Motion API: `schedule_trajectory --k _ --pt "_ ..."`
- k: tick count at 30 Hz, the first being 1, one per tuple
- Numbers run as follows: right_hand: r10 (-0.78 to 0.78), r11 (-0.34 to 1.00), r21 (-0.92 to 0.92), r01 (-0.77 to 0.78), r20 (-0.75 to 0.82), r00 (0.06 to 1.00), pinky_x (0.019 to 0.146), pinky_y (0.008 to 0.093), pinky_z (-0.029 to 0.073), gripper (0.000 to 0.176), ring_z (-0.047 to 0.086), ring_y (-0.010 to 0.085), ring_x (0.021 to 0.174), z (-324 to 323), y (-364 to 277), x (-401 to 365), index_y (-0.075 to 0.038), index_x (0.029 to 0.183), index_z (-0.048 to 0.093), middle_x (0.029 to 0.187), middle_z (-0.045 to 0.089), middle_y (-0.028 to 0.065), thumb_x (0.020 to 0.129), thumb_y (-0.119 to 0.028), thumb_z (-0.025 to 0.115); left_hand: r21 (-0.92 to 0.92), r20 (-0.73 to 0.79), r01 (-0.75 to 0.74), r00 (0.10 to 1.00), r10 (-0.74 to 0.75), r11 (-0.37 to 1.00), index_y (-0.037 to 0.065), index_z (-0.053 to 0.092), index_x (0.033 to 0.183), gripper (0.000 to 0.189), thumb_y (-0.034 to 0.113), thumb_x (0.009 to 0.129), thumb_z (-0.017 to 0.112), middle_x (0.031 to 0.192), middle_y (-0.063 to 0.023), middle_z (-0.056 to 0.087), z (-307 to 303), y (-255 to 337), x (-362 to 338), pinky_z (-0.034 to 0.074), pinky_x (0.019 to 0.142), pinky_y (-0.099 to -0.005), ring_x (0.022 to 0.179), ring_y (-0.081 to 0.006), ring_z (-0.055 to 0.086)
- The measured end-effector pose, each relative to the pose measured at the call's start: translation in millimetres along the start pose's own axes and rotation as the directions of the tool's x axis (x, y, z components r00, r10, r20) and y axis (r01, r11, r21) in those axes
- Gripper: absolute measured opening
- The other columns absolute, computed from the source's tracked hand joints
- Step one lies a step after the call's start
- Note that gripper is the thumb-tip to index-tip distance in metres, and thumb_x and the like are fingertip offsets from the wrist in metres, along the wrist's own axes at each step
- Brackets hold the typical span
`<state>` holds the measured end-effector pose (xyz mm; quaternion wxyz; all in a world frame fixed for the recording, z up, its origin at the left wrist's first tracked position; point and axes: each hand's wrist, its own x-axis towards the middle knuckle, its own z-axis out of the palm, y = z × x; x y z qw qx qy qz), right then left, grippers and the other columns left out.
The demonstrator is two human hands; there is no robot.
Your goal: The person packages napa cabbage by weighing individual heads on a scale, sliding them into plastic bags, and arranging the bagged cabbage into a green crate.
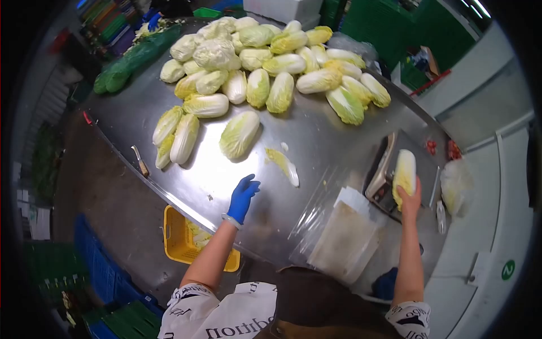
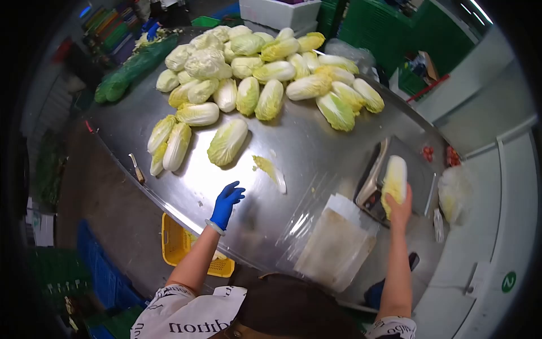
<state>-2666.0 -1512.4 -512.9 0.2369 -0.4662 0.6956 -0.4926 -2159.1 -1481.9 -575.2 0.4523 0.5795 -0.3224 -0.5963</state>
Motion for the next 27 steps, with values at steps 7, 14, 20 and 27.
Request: schedule_trajectory --k 7,14,20,27 --pt "-0.119 0.542 -0.835 0.090 0.030 0.992 0.100 0.0405 0.038 0.079 0.045 0.0341 0.120 -16 39 55 -0.013 0.139 0.036 0.130 0.047 0.0164 0.069 -0.017 0.075 0.590 -0.463 -0.228 0.690 0.556 0.775 0.004 0.049 0.129 0.047 0.009 0.084 0.060 0.111 -0.0131 0.059 -101 -1 105 0.042 0.092 -0.0324 0.104 -0.0219 0.054" --pt "-0.345 0.409 -0.869 0.279 0.136 0.929 0.106 0.0461 0.029 0.076 0.037 0.0386 0.126 -9 27 33 -0.007 0.137 0.037 0.135 0.041 0.0208 0.071 -0.017 0.072 0.842 -0.446 0.125 0.707 0.548 0.525 0.000 0.044 0.131 0.081 0.025 0.061 0.078 0.126 -0.0240 0.050 -290 -12 161 0.038 0.100 -0.0432 0.116 -0.0400 0.047" --pt "-0.219 0.535 -0.693 0.483 0.439 0.872 0.100 0.0449 0.035 0.052 0.043 0.0374 0.119 55 -55 -31 0.001 0.116 0.052 0.124 0.046 0.0202 0.067 -0.008 0.065 0.877 -0.393 0.144 0.765 0.510 0.459 0.000 0.037 0.135 0.093 0.019 0.057 0.084 0.130 -0.0230 0.047 -268 4 154 0.039 0.099 -0.0430 0.116 -0.0381 0.048" --pt "-0.171 0.614 -0.516 0.597 0.651 0.739 0.100 0.0460 0.036 0.047 0.042 0.0351 0.120 84 -54 -100 -0.003 0.116 0.054 0.127 0.047 0.0164 0.070 -0.009 0.063 0.023 -0.496 0.023 0.868 -0.009 0.999 -0.003 0.049 0.120 0.064 0.011 0.066 0.081 0.113 -0.0144 0.056 -216 -39 46 0.049 0.081 -0.0338 0.095 -0.0234 0.057"
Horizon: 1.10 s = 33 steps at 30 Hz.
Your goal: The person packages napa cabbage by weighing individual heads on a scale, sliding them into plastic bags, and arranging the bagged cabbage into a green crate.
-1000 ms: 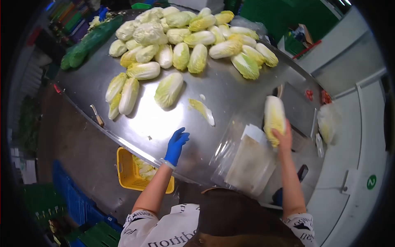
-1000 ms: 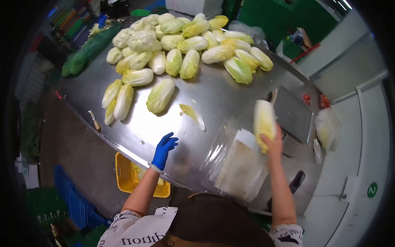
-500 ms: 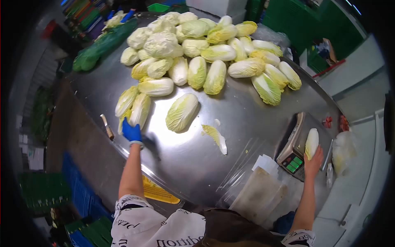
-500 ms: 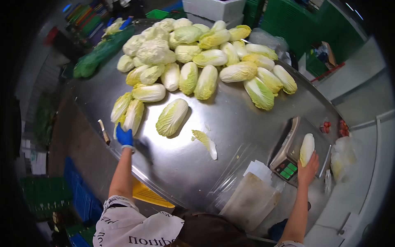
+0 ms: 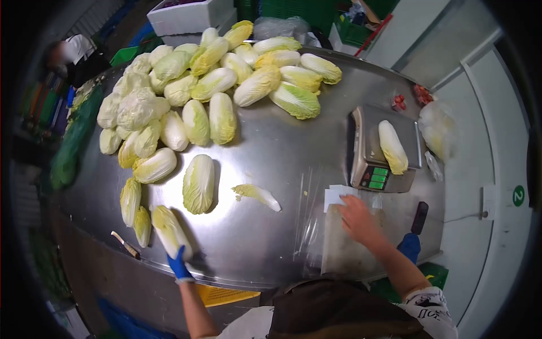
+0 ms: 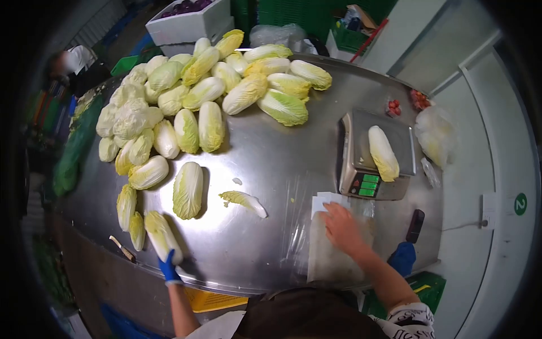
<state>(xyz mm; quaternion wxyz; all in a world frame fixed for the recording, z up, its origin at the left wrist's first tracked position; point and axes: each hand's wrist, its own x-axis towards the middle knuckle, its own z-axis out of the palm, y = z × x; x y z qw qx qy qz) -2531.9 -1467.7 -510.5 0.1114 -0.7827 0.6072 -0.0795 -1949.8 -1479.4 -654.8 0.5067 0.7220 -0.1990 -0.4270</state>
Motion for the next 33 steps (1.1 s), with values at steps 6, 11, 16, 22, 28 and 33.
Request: schedule_trajectory --k 6,11,16,22,28,33 --pt "-0.040 0.987 0.162 0.022 0.110 0.993 0.101 0.0463 0.036 0.044 0.042 0.0362 0.120 47 -31 -16 -0.003 0.114 0.055 0.127 0.047 0.0179 0.071 -0.010 0.064 0.454 0.233 -0.205 0.967 0.106 0.867 -0.003 0.037 0.134 0.074 0.010 0.073 0.077 0.125 -0.0156 0.049 19 -25 -101 0.041 0.097 -0.0343 0.115 -0.0239 0.049" --pt "-0.119 0.953 0.294 0.078 0.126 0.985 0.097 0.0437 0.039 0.039 0.046 0.0356 0.114 64 -56 3 -0.001 0.110 0.057 0.122 0.050 0.0182 0.072 -0.007 0.062 0.422 0.176 -0.447 0.894 0.413 0.789 -0.002 0.049 0.126 0.050 0.012 0.083 0.069 0.125 -0.0143 0.053 58 69 -20 0.039 0.098 -0.0337 0.114 -0.0219 0.051" --pt "-0.123 0.946 0.318 0.063 0.171 0.978 0.096 0.0421 0.041 0.031 0.048 0.0331 0.112 57 -59 22 -0.002 0.108 0.058 0.120 0.053 0.0153 0.077 -0.007 0.059 0.614 0.230 -0.687 0.627 0.744 0.389 0.000 0.042 0.132 0.058 0.022 0.084 0.066 0.132 -0.0194 0.048 90 140 152 0.034 0.103 -0.0395 0.121 -0.0347 0.046" --pt "0.085 0.961 0.244 -0.130 0.186 0.979 0.092 0.0387 0.045 0.027 0.052 0.0286 0.109 51 -34 15 -0.005 0.106 0.059 0.116 0.056 0.0106 0.079 -0.008 0.058 0.737 0.239 -0.598 0.667 0.706 0.315 0.000 0.032 0.138 0.090 0.020 0.065 0.080 0.135 -0.0239 0.043 85 203 353 0.034 0.105 -0.0398 0.125 -0.0369 0.041" --pt "0.006 0.976 0.210 -0.064 0.265 0.964 0.087 0.0356 0.047 0.027 0.056 0.0260 0.101 61 -41 46 -0.005 0.106 0.059 0.111 0.058 0.0087 0.080 -0.011 0.058 0.738 0.460 -0.545 0.838 0.294 0.398 -0.003 0.027 0.141 0.115 0.015 0.047 0.091 0.135 -0.0195 0.045 83 213 414 0.038 0.102 -0.0360 0.124 -0.0277 0.045" --pt "-0.145 0.959 0.274 0.068 0.269 0.952 0.085 0.0336 0.047 0.029 0.056 0.0251 0.098 78 -55 85 -0.004 0.108 0.057 0.110 0.057 0.0082 0.080 -0.012 0.058 0.609 0.483 -0.598 0.801 0.354 0.521 -0.001 0.054 0.116 0.072 0.013 0.052 0.085 0.109 -0.0133 0.062 63 179 442 0.047 0.086 -0.0349 0.097 -0.0234 0.059"
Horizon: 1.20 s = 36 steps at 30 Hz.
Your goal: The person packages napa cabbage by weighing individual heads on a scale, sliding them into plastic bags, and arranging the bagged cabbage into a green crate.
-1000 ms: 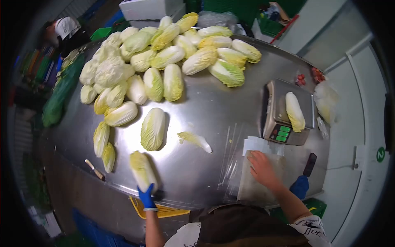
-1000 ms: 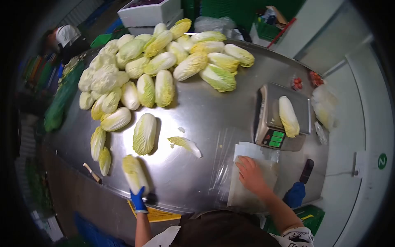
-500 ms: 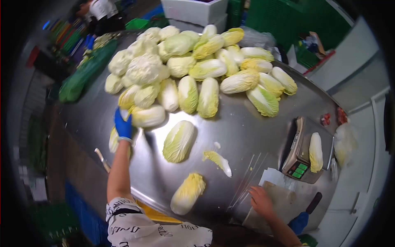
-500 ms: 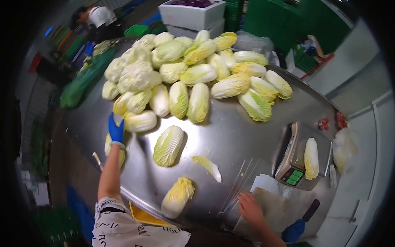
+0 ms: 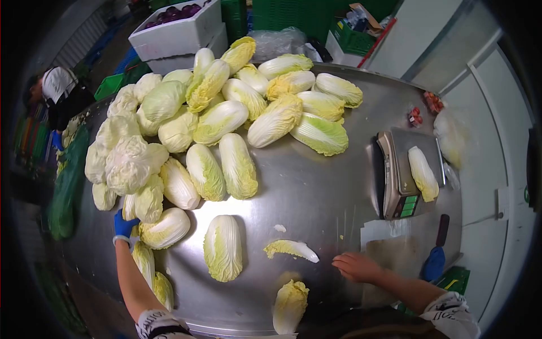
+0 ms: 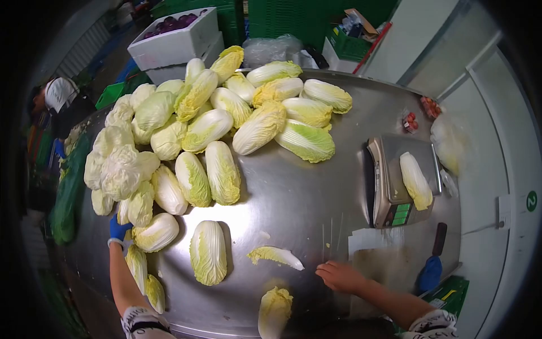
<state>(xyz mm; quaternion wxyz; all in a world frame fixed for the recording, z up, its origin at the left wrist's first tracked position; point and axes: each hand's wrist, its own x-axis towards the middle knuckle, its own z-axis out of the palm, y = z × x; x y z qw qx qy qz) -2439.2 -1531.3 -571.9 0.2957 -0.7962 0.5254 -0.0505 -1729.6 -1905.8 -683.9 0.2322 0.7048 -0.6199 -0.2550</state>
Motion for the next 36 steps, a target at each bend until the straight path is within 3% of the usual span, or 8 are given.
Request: schedule_trajectory --k 8,12,18,23,27,33,34,36 --pt "-0.016 0.997 -0.073 0.020 0.052 0.998 0.087 0.0345 0.047 0.030 0.056 0.0248 0.099 -21 22 18 -0.005 0.109 0.058 0.109 0.058 0.0071 0.080 -0.012 0.058 -0.120 -0.315 0.234 0.913 -0.260 0.965 -0.001 0.054 0.119 0.069 0.002 0.053 0.077 0.105 -0.0117 0.061 -42 15 -75 0.047 0.081 -0.0328 0.092 -0.0236 0.058" --pt "0.028 0.999 -0.014 -0.029 -0.111 0.993 0.090 0.0358 0.046 0.028 0.055 0.0253 0.102 -42 37 21 -0.006 0.108 0.059 0.110 0.059 0.0077 0.081 -0.011 0.057 -0.625 -0.201 0.220 0.881 -0.427 0.749 0.000 0.051 0.124 0.058 0.007 0.070 0.070 0.113 -0.0123 0.059 -76 60 -175 0.047 0.086 -0.0361 0.099 -0.0258 0.058" --pt "0.029 0.999 -0.010 -0.040 -0.543 0.839 0.093 0.0390 0.043 0.034 0.052 0.0321 0.107 -138 72 153 -0.003 0.113 0.056 0.114 0.057 0.0138 0.080 -0.012 0.061 -0.884 0.049 0.198 0.940 -0.336 0.424 -0.002 0.034 0.136 0.075 0.007 0.068 0.064 0.126 -0.0204 0.050 -5 160 -313 0.046 0.095 -0.0448 0.112 -0.0359 0.053" --pt "0.019 0.989 0.121 0.078 -0.646 0.763 0.093 0.0398 0.042 0.040 0.054 0.0345 0.106 -205 109 339 0.000 0.116 0.054 0.113 0.057 0.0197 0.081 -0.018 0.062 -0.623 0.473 0.461 0.865 -0.166 0.632 -0.003 0.050 0.123 0.091 0.022 0.046 0.092 0.113 -0.0139 0.061 119 243 -315 0.049 0.089 -0.0380 0.103 -0.0222 0.059" --pt "0.043 0.988 -0.094 -0.124 -0.598 0.800 0.089 0.0413 0.045 0.044 0.057 0.0360 0.102 -215 153 439 0.003 0.110 0.057 0.109 0.059 0.0225 0.076 -0.024 0.066 -0.456 0.616 0.260 0.783 0.091 0.851 -0.003 0.050 0.124 0.081 0.023 0.058 0.088 0.111 -0.0154 0.062 162 284 -290 0.049 0.087 -0.0345 0.098 -0.0209 0.062" --pt "0.197 0.848 -0.419 -0.326 -0.323 0.926 0.082 0.0422 0.050 0.047 0.062 0.0359 0.093 -219 188 512 0.001 0.106 0.059 0.102 0.064 0.0210 0.069 -0.026 0.069 -0.399 0.441 0.003 0.878 0.189 0.917 0.009 0.056 0.119 0.055 0.030 0.072 0.074 0.111 -0.0129 0.062 173 301 -304 0.046 0.085 -0.0408 0.099 -0.0338 0.059" --pt "0.218 0.830 -0.450 -0.329 -0.282 0.934 0.082 0.0422 0.050 0.050 0.063 0.0353 0.093 -218 186 519 0.001 0.107 0.059 0.103 0.065 0.0206 0.068 -0.028 0.070 -0.349 0.544 -0.009 0.813 0.210 0.937 0.005 0.042 0.135 0.081 0.021 0.066 0.081 0.129 -0.0172 0.053 172 291 -304 0.044 0.095 -0.0374 0.116 -0.0332 0.053" --pt "0.314 0.815 -0.431 -0.387 -0.233 0.921 0.086 0.0417 0.048 0.066 0.059 0.0354 0.102 -218 190 530 0.003 0.114 0.052 0.111 0.061 0.0229 0.067 -0.039 0.072 -0.347 0.541 0.012 0.819 0.190 0.938 0.005 0.044 0.133 0.078 0.023 0.067 0.080 0.126 -0.0173 0.055 174 286 -304 0.046 0.092 -0.0381 0.112 -0.0334 0.055"
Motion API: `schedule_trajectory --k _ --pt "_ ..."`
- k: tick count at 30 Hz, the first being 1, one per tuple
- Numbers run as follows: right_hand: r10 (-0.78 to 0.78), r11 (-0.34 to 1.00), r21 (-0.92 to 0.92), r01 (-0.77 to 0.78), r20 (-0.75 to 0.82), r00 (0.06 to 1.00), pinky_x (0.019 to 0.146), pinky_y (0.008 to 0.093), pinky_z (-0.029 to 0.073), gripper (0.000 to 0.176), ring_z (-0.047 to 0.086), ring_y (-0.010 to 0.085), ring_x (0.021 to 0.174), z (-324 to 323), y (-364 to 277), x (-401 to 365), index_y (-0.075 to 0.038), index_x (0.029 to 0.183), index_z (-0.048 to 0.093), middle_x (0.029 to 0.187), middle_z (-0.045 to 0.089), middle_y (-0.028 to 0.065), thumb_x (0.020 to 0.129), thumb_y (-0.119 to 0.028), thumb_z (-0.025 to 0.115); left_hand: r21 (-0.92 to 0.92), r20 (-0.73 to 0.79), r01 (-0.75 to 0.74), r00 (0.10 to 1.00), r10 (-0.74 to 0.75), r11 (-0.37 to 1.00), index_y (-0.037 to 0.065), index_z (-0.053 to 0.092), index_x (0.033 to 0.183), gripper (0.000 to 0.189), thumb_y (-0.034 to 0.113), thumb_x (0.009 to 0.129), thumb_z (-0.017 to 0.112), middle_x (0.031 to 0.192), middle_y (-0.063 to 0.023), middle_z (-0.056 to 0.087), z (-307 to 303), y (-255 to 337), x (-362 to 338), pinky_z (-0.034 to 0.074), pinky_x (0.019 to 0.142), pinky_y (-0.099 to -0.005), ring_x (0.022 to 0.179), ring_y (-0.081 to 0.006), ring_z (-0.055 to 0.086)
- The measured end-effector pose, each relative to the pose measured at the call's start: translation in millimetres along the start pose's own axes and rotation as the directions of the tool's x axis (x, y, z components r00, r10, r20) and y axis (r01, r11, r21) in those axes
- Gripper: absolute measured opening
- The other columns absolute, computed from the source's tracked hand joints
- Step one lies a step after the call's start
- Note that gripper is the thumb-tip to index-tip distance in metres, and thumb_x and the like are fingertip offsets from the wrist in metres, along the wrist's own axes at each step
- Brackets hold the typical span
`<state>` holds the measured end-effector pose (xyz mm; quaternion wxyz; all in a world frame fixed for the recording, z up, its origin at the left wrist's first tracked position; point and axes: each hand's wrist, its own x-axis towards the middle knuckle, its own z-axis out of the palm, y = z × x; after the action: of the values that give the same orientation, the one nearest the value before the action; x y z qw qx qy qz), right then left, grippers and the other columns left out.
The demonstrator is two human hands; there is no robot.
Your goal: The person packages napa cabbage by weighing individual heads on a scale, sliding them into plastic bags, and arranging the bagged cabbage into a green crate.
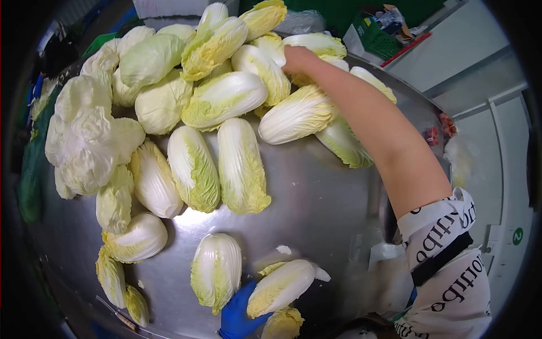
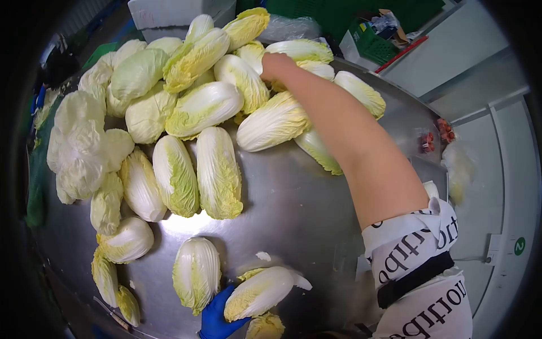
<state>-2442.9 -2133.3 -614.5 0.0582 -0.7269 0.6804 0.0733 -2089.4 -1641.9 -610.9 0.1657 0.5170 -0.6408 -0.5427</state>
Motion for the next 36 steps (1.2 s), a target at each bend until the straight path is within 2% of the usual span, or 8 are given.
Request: schedule_trajectory --k 4,8,17,21,22,25,31,36 --pt "0.128 0.992 0.011 -0.129 0.058 0.990 0.091 0.0403 0.045 0.096 0.057 0.0323 0.111 1 0 9 0.000 0.131 0.037 0.120 0.058 0.0203 0.059 -0.049 0.077 0.095 -0.019 -0.071 0.997 0.073 0.993 -0.003 0.049 0.126 0.078 0.024 0.062 0.085 0.111 -0.0169 0.063 -1 0 4 0.046 0.093 -0.0374 0.103 -0.0253 0.061" --pt "0.075 0.982 0.175 -0.076 0.015 0.997 0.097 0.0403 0.042 0.117 0.053 0.0331 0.116 6 4 10 -0.003 0.141 0.024 0.127 0.054 0.0215 0.052 -0.056 0.078 0.046 0.006 -0.007 1.000 0.007 0.999 0.000 0.047 0.129 0.079 0.025 0.064 0.083 0.117 -0.0169 0.060 1 -4 5 0.046 0.093 -0.0386 0.105 -0.0288 0.060" --pt "0.118 0.951 0.287 -0.115 0.006 0.993 0.096 0.0445 0.040 0.114 0.054 0.0298 0.115 16 10 18 -0.010 0.144 0.021 0.125 0.056 0.0155 0.053 -0.046 0.078 -0.001 -0.034 0.012 0.999 -0.012 1.000 0.002 0.045 0.131 0.079 0.027 0.065 0.080 0.122 -0.0191 0.057 7 -3 1 0.048 0.089 -0.0384 0.107 -0.0334 0.059" --pt "0.098 0.841 0.536 -0.074 -0.016 0.995 0.092 0.0355 0.043 0.092 0.056 0.0289 0.110 9 19 5 -0.008 0.135 0.039 0.123 0.056 0.0190 0.057 -0.040 0.075 -0.024 -0.043 -0.008 0.999 0.007 1.000 0.002 0.045 0.131 0.080 0.029 0.065 0.081 0.122 -0.0192 0.057 7 -4 1 0.048 0.089 -0.0385 0.107 -0.0335 0.059" --pt "0.088 0.784 0.620 -0.024 -0.074 0.993 0.088 0.0328 0.044 0.078 0.058 0.0227 0.102 5 22 -4 -0.008 0.130 0.046 0.116 0.059 0.0153 0.062 -0.038 0.070 -0.031 -0.041 -0.011 0.999 0.010 0.999 0.002 0.045 0.131 0.080 0.030 0.065 0.081 0.122 -0.0192 0.057 8 -6 1 0.048 0.089 -0.0386 0.107 -0.0335 0.059" --pt "0.000 0.520 0.836 -0.178 0.208 0.978 0.083 0.0295 0.045 0.052 0.058 0.0153 0.095 -54 37 -51 -0.009 0.117 0.056 0.105 0.061 0.0077 0.075 -0.039 0.062 -0.050 -0.027 0.020 0.999 -0.022 0.999 0.002 0.045 0.132 0.080 0.030 0.066 0.081 0.122 -0.0192 0.057 7 -5 2 0.048 0.089 -0.0387 0.107 -0.0334 0.059" --pt "-0.237 -0.343 0.931 -0.128 0.046 0.970 0.098 0.0491 0.043 0.059 0.054 0.0284 0.113 -92 62 -186 0.000 0.133 0.039 0.126 0.052 0.0161 0.086 -0.033 0.050 -0.096 -0.001 0.024 1.000 -0.025 0.995 0.003 0.043 0.134 0.079 0.029 0.068 0.080 0.127 -0.0180 0.054 5 1 5 0.046 0.093 -0.0377 0.113 -0.0314 0.056" --pt "-0.322 -0.484 0.826 -0.288 0.137 0.937 0.097 0.0472 0.044 0.067 0.050 0.0245 0.119 -42 31 -352 -0.006 0.142 0.027 0.134 0.046 0.0107 0.085 -0.027 0.057 -0.016 -0.074 -0.072 0.995 0.071 0.997 -0.003 0.051 0.124 0.075 0.024 0.063 0.084 0.114 -0.0192 0.061 14 -8 -6 0.047 0.088 -0.0392 0.103 -0.0300 0.060"
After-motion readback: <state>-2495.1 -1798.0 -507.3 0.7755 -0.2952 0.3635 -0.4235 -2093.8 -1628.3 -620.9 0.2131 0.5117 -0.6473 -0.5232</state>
